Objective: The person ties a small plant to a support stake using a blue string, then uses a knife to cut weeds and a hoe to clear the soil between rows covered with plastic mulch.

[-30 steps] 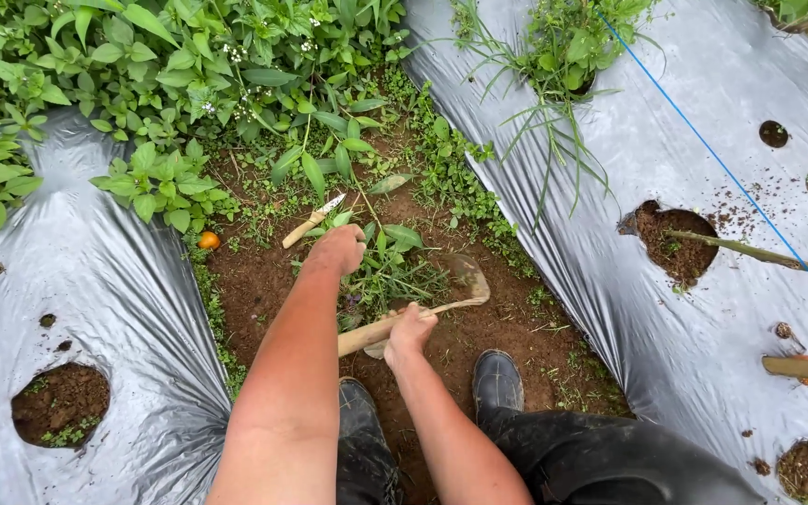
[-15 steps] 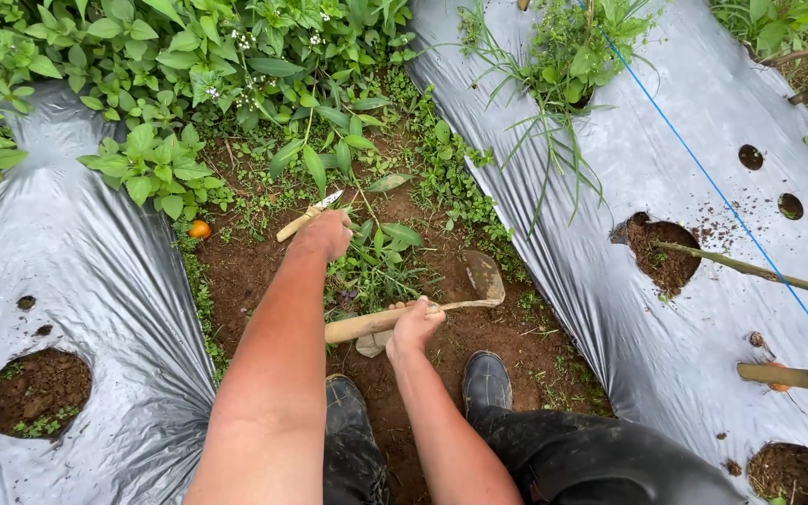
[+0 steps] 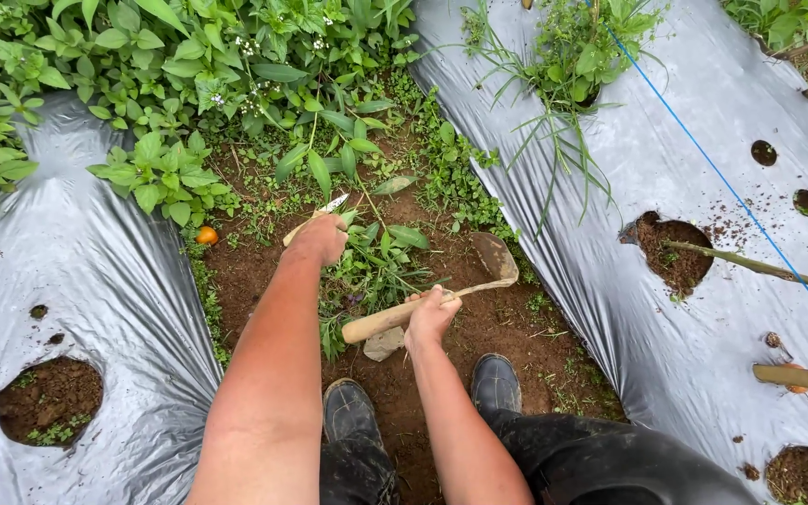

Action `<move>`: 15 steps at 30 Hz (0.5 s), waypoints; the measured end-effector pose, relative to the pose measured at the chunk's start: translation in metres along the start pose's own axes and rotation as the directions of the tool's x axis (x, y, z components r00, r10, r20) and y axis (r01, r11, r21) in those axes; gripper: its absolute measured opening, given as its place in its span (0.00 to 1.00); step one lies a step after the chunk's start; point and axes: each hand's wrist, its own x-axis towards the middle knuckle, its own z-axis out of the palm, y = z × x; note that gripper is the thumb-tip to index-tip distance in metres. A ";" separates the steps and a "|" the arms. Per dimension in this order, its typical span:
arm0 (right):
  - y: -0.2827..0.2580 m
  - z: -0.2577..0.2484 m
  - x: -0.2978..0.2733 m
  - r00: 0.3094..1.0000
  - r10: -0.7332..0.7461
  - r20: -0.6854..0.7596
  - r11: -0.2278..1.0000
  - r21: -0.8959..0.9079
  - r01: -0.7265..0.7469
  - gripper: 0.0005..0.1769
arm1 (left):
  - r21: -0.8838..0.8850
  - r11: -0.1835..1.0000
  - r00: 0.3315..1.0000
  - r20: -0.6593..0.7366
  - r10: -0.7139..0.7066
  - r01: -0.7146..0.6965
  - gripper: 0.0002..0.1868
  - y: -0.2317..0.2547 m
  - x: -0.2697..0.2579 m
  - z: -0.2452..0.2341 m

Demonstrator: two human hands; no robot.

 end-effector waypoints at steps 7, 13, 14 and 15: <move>0.035 -0.003 -0.078 0.937 0.252 0.241 0.934 -0.312 -0.171 0.09 | 0.017 1.000 1.000 -0.012 0.011 -0.011 0.20 0.003 0.017 0.008; 0.042 -0.012 -0.083 0.964 0.180 0.194 0.949 -0.290 -0.119 0.11 | 0.036 0.998 0.999 0.007 0.052 -0.052 0.20 0.009 0.008 0.005; 0.042 -0.014 -0.073 0.986 0.125 0.106 0.967 -0.234 -0.098 0.15 | 0.042 0.998 0.999 0.011 0.042 -0.043 0.20 0.008 0.010 0.008; 0.041 -0.016 -0.064 0.997 0.073 0.014 0.981 -0.180 -0.069 0.19 | 0.047 0.998 0.999 0.015 0.032 -0.033 0.20 0.006 0.011 0.011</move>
